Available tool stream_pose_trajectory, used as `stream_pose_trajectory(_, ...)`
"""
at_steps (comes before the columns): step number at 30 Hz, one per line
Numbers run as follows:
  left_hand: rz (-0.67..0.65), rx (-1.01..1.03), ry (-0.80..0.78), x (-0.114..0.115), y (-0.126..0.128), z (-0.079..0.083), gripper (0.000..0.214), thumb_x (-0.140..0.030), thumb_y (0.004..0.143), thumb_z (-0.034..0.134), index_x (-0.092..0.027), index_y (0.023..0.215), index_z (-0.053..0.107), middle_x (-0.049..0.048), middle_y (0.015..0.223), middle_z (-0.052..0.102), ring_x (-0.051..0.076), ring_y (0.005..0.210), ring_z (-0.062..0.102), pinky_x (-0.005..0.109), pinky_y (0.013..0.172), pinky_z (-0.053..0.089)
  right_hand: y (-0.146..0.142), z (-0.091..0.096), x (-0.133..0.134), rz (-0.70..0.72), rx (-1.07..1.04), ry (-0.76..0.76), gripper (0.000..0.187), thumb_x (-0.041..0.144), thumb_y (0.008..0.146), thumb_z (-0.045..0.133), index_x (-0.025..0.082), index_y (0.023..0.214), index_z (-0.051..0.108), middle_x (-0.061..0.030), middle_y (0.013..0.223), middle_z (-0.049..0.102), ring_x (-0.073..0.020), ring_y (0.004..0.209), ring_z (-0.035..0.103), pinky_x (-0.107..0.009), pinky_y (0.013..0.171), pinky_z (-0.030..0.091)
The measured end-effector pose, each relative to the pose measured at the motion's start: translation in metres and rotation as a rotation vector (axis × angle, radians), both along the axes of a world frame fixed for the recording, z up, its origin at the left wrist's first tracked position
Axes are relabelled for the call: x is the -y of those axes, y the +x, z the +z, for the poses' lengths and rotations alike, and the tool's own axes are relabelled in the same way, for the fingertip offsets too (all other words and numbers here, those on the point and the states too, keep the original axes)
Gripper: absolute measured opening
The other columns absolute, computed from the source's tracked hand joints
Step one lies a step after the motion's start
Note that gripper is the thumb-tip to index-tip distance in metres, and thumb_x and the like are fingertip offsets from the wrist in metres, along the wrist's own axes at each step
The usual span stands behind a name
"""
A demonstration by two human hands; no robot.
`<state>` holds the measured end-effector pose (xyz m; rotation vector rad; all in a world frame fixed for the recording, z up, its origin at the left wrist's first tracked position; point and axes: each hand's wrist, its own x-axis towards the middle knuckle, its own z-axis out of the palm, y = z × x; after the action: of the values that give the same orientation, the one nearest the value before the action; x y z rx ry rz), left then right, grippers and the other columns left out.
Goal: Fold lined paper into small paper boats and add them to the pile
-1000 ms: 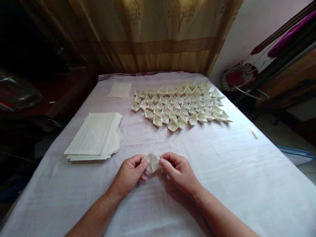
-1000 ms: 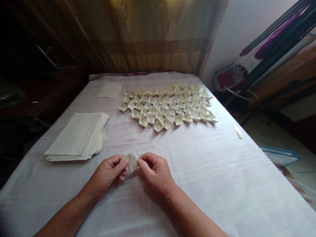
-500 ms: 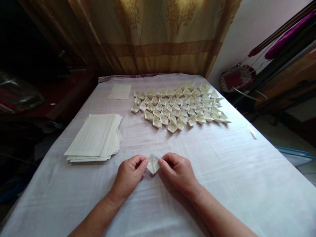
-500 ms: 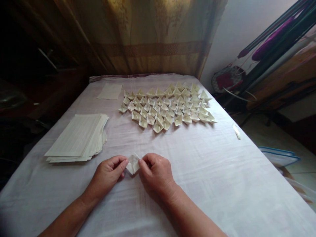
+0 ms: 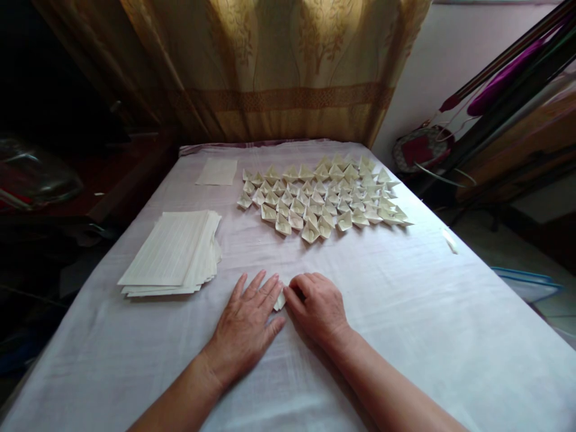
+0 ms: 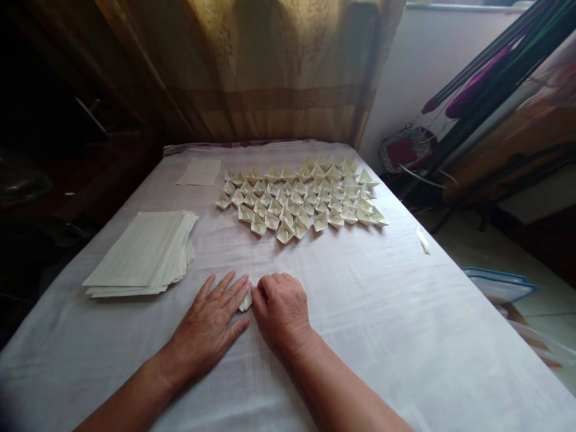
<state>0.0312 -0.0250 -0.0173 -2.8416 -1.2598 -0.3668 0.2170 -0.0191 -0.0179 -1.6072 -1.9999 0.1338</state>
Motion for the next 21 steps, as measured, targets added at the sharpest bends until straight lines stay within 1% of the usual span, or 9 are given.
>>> stream_pose_trajectory(2,0.004,-0.057,-0.045,0.000,0.000,-0.005,0.058,-0.047,0.097,0.045,-0.019,0.147,0.041,0.0053,0.152,0.046,0.026,0.143,0.034,0.049,0.121,0.010,0.001,-0.002,0.000,-0.002,-0.007,-0.011,0.021,0.025,0.089,0.059,0.020,0.069,0.061,-0.0012,0.066,0.062,-0.0162,0.066,0.055,-0.028,0.067,0.035)
stream_pose_trajectory(5,0.027,-0.090,-0.106,0.001,-0.002,-0.007,0.062,-0.050,0.097,0.043,-0.022,0.151,0.034,0.0038,0.156,0.041,0.025,0.146,0.029,0.049,0.122,0.004,0.005,-0.003,0.001,0.062,-0.045,-0.011,0.015,0.023,0.091,0.057,0.020,0.080,0.067,-0.0030,0.077,0.066,-0.0174,0.074,0.058,-0.028,0.072,0.041)
stream_pose_trajectory(7,0.036,-0.099,-0.135,0.001,-0.002,-0.006,0.062,-0.050,0.097,0.043,-0.024,0.152,0.033,0.0036,0.156,0.040,0.025,0.147,0.028,0.050,0.122,0.003,0.010,-0.002,0.004,0.129,-0.039,0.002,0.016,0.020,0.092,0.055,0.021,0.088,0.070,-0.0045,0.086,0.068,-0.0180,0.081,0.059,-0.029,0.076,0.044)
stream_pose_trajectory(10,0.039,-0.089,-0.146,-0.001,0.001,0.000,0.059,-0.049,0.096,0.045,-0.023,0.148,0.040,0.0053,0.153,0.044,0.026,0.144,0.032,0.052,0.122,0.005,0.015,0.002,0.008,0.205,0.065,0.004,0.020,0.015,0.091,0.055,0.021,0.098,0.072,-0.0068,0.096,0.069,-0.0196,0.086,0.058,-0.030,0.079,0.046)
stream_pose_trajectory(12,0.042,-0.054,-0.136,-0.002,0.003,0.003,0.053,-0.046,0.097,0.045,-0.022,0.144,0.046,0.0067,0.149,0.050,0.026,0.142,0.037,0.053,0.122,0.008,0.017,0.005,0.011,0.224,0.128,-0.011,0.023,0.013,0.091,0.053,0.020,0.104,0.071,-0.0082,0.100,0.069,-0.0204,0.088,0.058,-0.031,0.080,0.048)
stream_pose_trajectory(14,0.036,-0.019,-0.137,-0.004,0.004,0.004,0.049,-0.042,0.098,0.043,-0.021,0.142,0.049,0.0080,0.146,0.053,0.026,0.141,0.038,0.053,0.121,0.011,0.018,0.007,0.012,0.224,0.154,-0.031,0.027,0.014,0.093,0.051,0.019,0.112,0.069,-0.0090,0.103,0.069,-0.0208,0.090,0.058,-0.032,0.081,0.048)
stream_pose_trajectory(17,0.006,-0.015,-0.175,-0.007,0.002,0.005,0.049,-0.034,0.098,0.042,-0.021,0.145,0.044,0.0083,0.151,0.047,0.025,0.143,0.035,0.054,0.121,0.011,0.018,0.009,0.014,0.238,0.184,-0.069,0.030,0.018,0.095,0.051,0.020,0.120,0.066,-0.0091,0.108,0.068,-0.0214,0.093,0.057,-0.032,0.084,0.048)
stream_pose_trajectory(21,-0.038,-0.050,-0.266,-0.012,-0.006,0.007,0.056,-0.029,0.096,0.041,-0.023,0.151,0.035,0.0065,0.156,0.039,0.023,0.146,0.030,0.053,0.121,0.010,0.016,0.013,0.015,0.210,0.255,-0.144,0.029,0.021,0.094,0.054,0.024,0.120,0.067,-0.0093,0.111,0.067,-0.0221,0.096,0.056,-0.033,0.084,0.046)
